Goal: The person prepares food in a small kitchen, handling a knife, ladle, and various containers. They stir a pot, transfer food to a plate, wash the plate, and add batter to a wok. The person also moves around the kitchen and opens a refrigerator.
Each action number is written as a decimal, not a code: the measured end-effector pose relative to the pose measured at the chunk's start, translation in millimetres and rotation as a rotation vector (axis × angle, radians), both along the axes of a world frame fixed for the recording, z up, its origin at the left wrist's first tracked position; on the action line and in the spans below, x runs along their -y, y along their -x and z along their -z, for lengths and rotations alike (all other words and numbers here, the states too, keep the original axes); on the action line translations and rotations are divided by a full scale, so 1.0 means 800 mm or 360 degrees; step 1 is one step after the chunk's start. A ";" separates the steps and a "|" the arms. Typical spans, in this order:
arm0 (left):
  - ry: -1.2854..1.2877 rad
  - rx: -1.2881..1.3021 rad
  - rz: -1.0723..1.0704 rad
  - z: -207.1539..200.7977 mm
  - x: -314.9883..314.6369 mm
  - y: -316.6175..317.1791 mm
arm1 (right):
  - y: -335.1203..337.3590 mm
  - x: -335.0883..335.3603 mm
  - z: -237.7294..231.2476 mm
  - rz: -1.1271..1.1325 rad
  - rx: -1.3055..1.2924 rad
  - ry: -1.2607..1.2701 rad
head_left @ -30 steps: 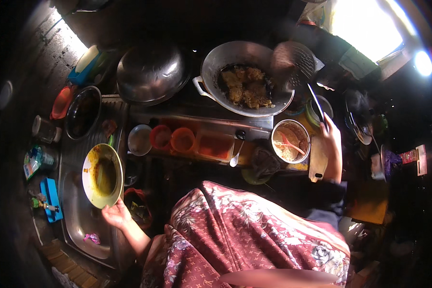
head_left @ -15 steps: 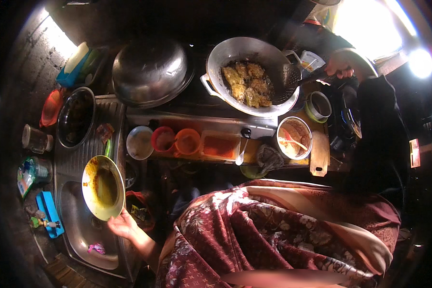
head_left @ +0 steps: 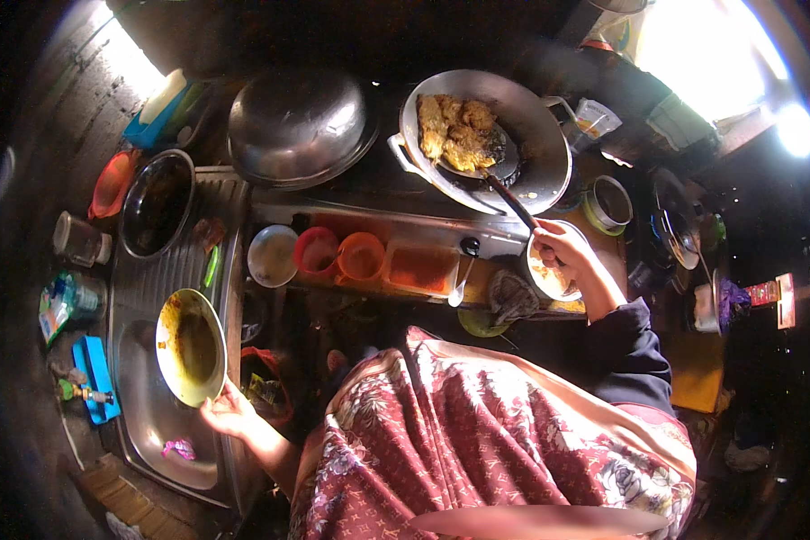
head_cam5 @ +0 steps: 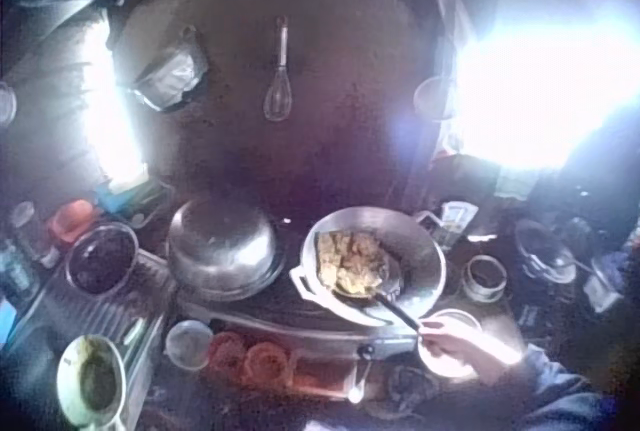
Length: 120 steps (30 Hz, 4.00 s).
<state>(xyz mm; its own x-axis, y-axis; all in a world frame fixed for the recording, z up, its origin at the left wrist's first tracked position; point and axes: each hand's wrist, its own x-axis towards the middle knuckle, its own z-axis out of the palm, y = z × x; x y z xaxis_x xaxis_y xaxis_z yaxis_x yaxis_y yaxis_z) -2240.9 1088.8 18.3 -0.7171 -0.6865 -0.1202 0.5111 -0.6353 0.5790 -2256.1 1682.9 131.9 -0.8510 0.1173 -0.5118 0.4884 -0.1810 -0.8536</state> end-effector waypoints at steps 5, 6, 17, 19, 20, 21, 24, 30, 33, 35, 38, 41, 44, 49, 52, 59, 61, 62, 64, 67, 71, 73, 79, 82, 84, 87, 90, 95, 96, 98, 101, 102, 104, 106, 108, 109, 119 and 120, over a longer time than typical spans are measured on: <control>-0.0211 0.0067 -0.0214 0.005 0.013 -0.030 | 0.003 -0.003 0.009 -0.0129 -0.0049 -0.0931; -0.0219 0.0041 -0.0209 0.011 0.019 -0.043 | -0.001 0.001 0.007 -0.0181 -0.0102 -0.1342; -0.0345 -0.0038 -0.0486 0.061 0.219 -0.159 | 0.113 0.324 -0.047 -0.0564 -0.0920 -0.0644; -0.0417 0.0044 -0.0503 0.072 0.257 -0.161 | 0.149 0.466 -0.033 -0.1146 -0.0926 -0.0673; -0.0445 0.0086 -0.0516 0.078 0.279 -0.164 | 0.164 0.549 -0.017 -0.1346 -0.0859 -0.0366; -0.0327 0.0064 -0.0588 0.086 0.294 -0.160 | 0.177 0.631 -0.004 -0.1561 -0.0706 -0.0235; -0.0482 0.0019 -0.0595 0.119 0.339 -0.149 | 0.200 0.838 0.028 -0.2558 -0.1784 -0.1057; -0.0377 0.0081 -0.0716 0.169 0.391 -0.127 | 0.188 1.186 0.054 -0.2100 -0.2504 -0.1218; -0.0515 -0.0013 -0.0693 0.207 0.410 -0.113 | 0.178 1.293 0.030 -0.2206 -0.2311 -0.1432; -0.0471 -0.0057 -0.0650 0.232 0.420 -0.109 | 0.172 1.323 0.015 -0.2659 -0.2179 -0.1073; -0.0490 -0.0016 -0.0486 0.253 0.432 -0.103 | 0.165 1.346 0.000 -0.2849 -0.1951 -0.1508; -0.0472 -0.0099 -0.0547 0.250 0.433 -0.090 | 0.167 1.347 -0.002 -0.2854 -0.1969 -0.1621; -0.0415 -0.0105 -0.0588 0.241 0.434 -0.078 | 0.173 1.345 0.004 -0.2849 -0.1889 -0.1630; -0.0454 -0.0031 -0.0485 0.242 0.435 -0.072 | 0.172 1.336 0.011 -0.2857 -0.2003 -0.1478; -0.0531 0.0028 -0.0407 0.246 0.430 -0.072 | 0.167 1.330 0.012 -0.2757 -0.2100 -0.1603; -0.0489 -0.0022 -0.0501 0.244 0.427 -0.056 | 0.171 1.318 0.027 -0.2608 -0.2543 -0.1265; -0.0508 0.0003 -0.0501 0.253 0.426 -0.051 | 0.176 1.314 0.033 -0.2541 -0.2652 -0.1239; -0.0460 -0.0056 -0.0508 0.260 0.425 -0.049 | 0.178 1.311 0.035 -0.2482 -0.2657 -0.1259; -0.0479 0.0129 -0.0501 0.280 0.423 -0.046 | 0.180 1.303 0.043 -0.2359 -0.2832 -0.1261; -0.0523 0.0220 -0.0542 0.315 0.423 -0.039 | 0.184 1.293 0.048 -0.2319 -0.2975 -0.1246; -0.0702 0.0148 -0.0606 0.349 0.416 -0.038 | 0.186 1.287 0.053 -0.2298 -0.3008 -0.1203; -0.0812 0.0156 -0.0620 0.357 0.413 -0.041 | 0.186 1.288 0.055 -0.2306 -0.3010 -0.1234; -0.0905 0.0129 -0.0674 0.364 0.406 -0.048 | 0.189 1.288 0.060 -0.2319 -0.3094 -0.1223; -0.0868 0.0150 -0.0706 0.366 0.404 -0.054 | 0.192 1.285 0.060 -0.2405 -0.3069 -0.1188; -0.0861 0.0219 -0.0761 0.368 0.404 -0.059 | 0.193 1.284 0.060 -0.2449 -0.3057 -0.1201; -0.0904 0.0357 -0.0855 0.375 0.410 -0.063 | 0.198 1.286 0.061 -0.2430 -0.3202 -0.1231; -0.0971 0.0380 -0.0919 0.383 0.413 -0.067 | 0.203 1.290 0.063 -0.2448 -0.3180 -0.1250; -0.0979 0.0342 -0.0875 0.391 0.420 -0.074 | 0.207 1.292 0.066 -0.2509 -0.3100 -0.1194; -0.0986 0.0388 -0.0904 0.392 0.422 -0.075 | 0.207 1.291 0.066 -0.2510 -0.3089 -0.1198; -0.1001 0.0481 -0.0961 0.392 0.424 -0.075 | 0.207 1.291 0.066 -0.2522 -0.3084 -0.1191; -0.0994 0.0281 -0.0968 0.389 0.426 -0.073 | 0.207 1.290 0.066 -0.2543 -0.3094 -0.1178; -0.1029 0.0275 -0.0974 0.388 0.425 -0.072 | 0.208 1.290 0.067 -0.2543 -0.3090 -0.1187; -0.1092 0.0292 -0.0978 0.384 0.423 -0.070 | 0.208 1.289 0.068 -0.2531 -0.3109 -0.1206; -0.1098 0.0305 -0.0994 0.380 0.422 -0.068 | 0.208 1.288 0.068 -0.2501 -0.3158 -0.1220; -0.1100 0.0287 -0.0983 0.377 0.422 -0.066 | 0.205 1.287 0.068 -0.2456 -0.3196 -0.1107; -0.1100 0.0263 -0.0961 0.376 0.421 -0.066 | 0.203 1.285 0.068 -0.2430 -0.3211 -0.1055; -0.1096 0.0337 -0.0860 0.401 0.421 -0.061 | 0.183 1.277 0.070 -0.2326 -0.3022 -0.1037; -0.1119 0.0236 -0.0834 0.397 0.422 -0.059 | 0.181 1.276 0.072 -0.2424 -0.2676 -0.1170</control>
